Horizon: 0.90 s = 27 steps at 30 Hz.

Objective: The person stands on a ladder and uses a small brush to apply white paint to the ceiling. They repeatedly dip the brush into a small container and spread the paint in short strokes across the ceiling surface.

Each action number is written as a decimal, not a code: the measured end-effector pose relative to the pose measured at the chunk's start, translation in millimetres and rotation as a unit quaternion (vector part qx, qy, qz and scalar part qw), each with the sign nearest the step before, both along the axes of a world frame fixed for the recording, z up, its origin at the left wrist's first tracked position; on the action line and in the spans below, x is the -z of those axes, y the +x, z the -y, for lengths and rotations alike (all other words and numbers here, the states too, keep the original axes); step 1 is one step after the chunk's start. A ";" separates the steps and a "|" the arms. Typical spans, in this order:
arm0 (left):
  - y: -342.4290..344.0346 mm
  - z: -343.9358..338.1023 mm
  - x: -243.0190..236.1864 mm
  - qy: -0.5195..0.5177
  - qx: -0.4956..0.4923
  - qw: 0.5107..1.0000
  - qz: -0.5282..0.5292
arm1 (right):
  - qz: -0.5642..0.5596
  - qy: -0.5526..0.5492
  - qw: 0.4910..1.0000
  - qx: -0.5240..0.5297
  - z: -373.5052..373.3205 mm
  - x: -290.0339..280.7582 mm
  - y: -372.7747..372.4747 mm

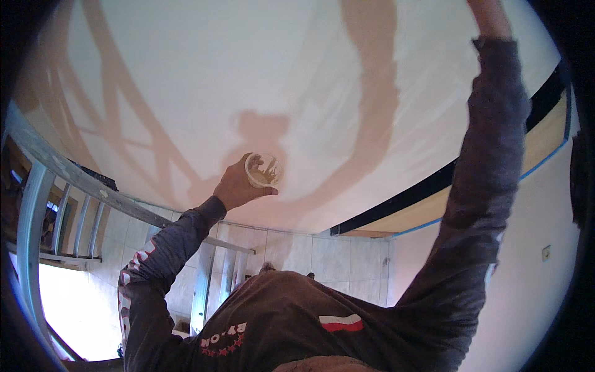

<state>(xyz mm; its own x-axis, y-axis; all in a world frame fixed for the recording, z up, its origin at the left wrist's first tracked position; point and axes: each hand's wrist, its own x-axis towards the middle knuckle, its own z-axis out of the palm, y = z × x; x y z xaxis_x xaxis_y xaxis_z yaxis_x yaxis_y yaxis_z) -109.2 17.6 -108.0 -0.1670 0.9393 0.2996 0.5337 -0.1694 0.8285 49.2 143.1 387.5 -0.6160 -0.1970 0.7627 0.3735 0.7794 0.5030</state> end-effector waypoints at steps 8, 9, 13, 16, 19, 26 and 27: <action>-2.1 6.9 -0.7 -0.019 -0.020 1.000 -0.002 | 0.224 -0.313 0.923 -0.010 -11.4 250.6 -1.9; -2.2 7.0 -3.4 -0.024 -0.016 1.000 0.003 | 0.252 -0.309 0.916 0.035 -15.4 269.3 -1.2; -3.2 8.3 -4.1 -0.041 -0.012 0.999 0.012 | 0.217 -0.323 0.921 -0.033 -33.6 279.7 -2.4; -5.0 6.8 0.1 -0.037 -0.014 0.999 -0.002 | 0.235 -0.296 0.926 0.018 -38.3 211.5 -5.6; -6.0 9.3 1.4 -0.038 -0.027 0.999 -0.012 | 0.196 -0.227 0.953 -0.042 -61.5 120.0 -15.2; -10.9 15.2 4.5 -0.025 -0.037 0.999 0.000 | 0.103 -0.055 0.993 -0.020 -28.6 -106.6 -35.8; -3.3 6.0 -0.2 -0.022 -0.011 1.000 -0.003 | 0.084 -0.042 0.996 0.002 -20.1 -128.8 -17.6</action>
<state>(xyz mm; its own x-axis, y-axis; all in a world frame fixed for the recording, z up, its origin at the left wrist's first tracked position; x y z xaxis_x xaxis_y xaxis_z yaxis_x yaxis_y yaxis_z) -112.5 11.5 -107.8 -0.1853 0.9481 0.2583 0.5423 -0.1206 0.8315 31.6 163.2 516.3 -0.7363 -0.1351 0.6631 0.2929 0.8197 0.4923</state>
